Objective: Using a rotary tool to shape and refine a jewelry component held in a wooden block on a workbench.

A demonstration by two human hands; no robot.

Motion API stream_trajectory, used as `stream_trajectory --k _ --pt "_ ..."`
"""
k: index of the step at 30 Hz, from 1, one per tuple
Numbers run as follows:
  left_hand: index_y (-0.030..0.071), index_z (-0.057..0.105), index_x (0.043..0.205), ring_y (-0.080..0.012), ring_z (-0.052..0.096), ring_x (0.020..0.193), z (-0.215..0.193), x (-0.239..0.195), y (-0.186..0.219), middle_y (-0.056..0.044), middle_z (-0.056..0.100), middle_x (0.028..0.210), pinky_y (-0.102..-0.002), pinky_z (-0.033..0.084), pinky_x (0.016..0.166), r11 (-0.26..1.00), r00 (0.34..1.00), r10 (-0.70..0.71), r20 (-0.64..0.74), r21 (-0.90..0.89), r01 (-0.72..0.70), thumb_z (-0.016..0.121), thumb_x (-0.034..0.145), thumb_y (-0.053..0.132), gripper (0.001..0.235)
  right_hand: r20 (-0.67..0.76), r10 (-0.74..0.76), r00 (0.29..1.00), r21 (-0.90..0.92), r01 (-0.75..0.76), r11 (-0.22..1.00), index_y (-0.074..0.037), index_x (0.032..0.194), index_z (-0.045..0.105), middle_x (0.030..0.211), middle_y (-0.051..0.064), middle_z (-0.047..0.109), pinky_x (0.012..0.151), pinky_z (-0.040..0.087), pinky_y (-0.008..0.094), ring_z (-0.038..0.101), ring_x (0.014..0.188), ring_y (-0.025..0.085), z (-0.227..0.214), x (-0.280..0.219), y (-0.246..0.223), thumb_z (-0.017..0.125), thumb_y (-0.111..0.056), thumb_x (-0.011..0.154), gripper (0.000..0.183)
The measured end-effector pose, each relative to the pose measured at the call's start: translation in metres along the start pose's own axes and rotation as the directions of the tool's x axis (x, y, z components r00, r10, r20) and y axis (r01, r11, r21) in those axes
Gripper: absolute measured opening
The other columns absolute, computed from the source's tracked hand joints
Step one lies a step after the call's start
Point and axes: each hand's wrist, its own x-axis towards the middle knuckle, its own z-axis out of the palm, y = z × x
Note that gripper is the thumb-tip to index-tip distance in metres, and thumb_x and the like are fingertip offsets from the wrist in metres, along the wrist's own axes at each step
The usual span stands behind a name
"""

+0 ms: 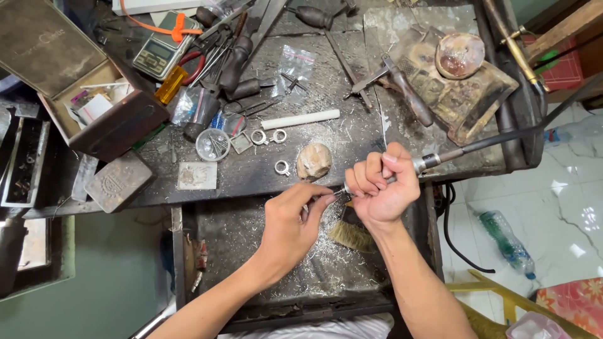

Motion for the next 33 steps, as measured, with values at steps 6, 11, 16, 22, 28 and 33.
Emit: stream_trajectory --k 6,11,16,22,28,33 --pt "0.002 0.077 0.089 -0.0104 0.058 0.056 -0.011 -0.010 -0.009 -0.010 0.070 0.071 -0.022 0.056 0.047 0.832 0.905 -0.389 0.172 -0.355 0.426 0.066 0.097 0.006 0.014 0.023 0.013 1.000 -0.025 -0.012 1.000 -0.022 0.066 0.032 0.045 -0.005 0.015 0.034 0.024 0.025 0.016 0.034 0.008 -0.002 0.002 -0.009 0.046 -0.019 0.088 0.026" --pt "0.006 0.074 0.079 -0.0200 0.065 0.054 -0.024 -0.020 -0.015 -0.009 0.070 0.063 -0.030 0.053 0.049 0.989 0.963 -0.109 0.246 0.128 0.080 0.071 0.096 0.018 0.021 0.018 0.010 1.000 -0.031 -0.009 0.999 -0.022 0.066 0.032 0.044 -0.005 0.015 0.034 0.024 0.024 0.015 0.034 0.008 -0.008 0.006 -0.009 0.047 -0.019 0.088 0.027" --pt "0.002 0.072 0.111 -0.0325 0.073 0.099 -0.034 -0.020 -0.005 -0.019 0.072 0.103 -0.040 0.062 0.085 0.930 0.905 0.005 0.425 0.331 -0.160 0.048 0.094 -0.011 0.032 0.021 0.011 1.000 -0.030 -0.010 0.999 -0.022 0.066 0.032 0.044 -0.006 0.016 0.035 0.024 0.024 0.016 0.034 0.008 -0.011 0.008 -0.009 0.048 -0.019 0.088 0.027" --pt "0.008 0.074 0.099 -0.0177 0.073 0.064 -0.038 -0.024 -0.028 -0.008 0.073 0.073 -0.024 0.062 0.055 0.908 0.963 0.023 0.269 0.398 -0.133 0.062 0.103 0.019 0.017 0.004 0.016 1.000 -0.029 -0.016 0.999 -0.022 0.067 0.032 0.045 -0.005 0.016 0.036 0.024 0.025 0.016 0.035 0.008 -0.011 0.009 -0.009 0.047 -0.019 0.089 0.027" --pt "-0.006 0.066 0.109 -0.0267 0.063 0.079 -0.068 0.009 -0.024 -0.015 0.055 0.089 -0.034 0.059 0.063 0.677 0.998 0.069 -0.013 0.735 -0.037 0.062 0.106 0.022 0.028 -0.004 0.012 1.000 -0.030 -0.012 0.999 -0.022 0.067 0.032 0.045 -0.006 0.016 0.036 0.024 0.024 0.016 0.035 0.008 -0.009 0.009 -0.009 0.047 -0.019 0.088 0.026" --pt "-0.003 0.069 0.122 -0.0239 0.059 0.092 -0.071 0.023 -0.018 -0.011 0.053 0.097 -0.033 0.061 0.064 0.611 0.999 -0.040 0.014 0.792 0.014 0.062 0.104 0.034 0.042 -0.017 0.016 1.000 -0.027 -0.017 0.999 -0.022 0.067 0.033 0.045 -0.005 0.016 0.036 0.024 0.025 0.017 0.035 0.008 -0.011 0.009 -0.009 0.047 -0.019 0.088 0.026"
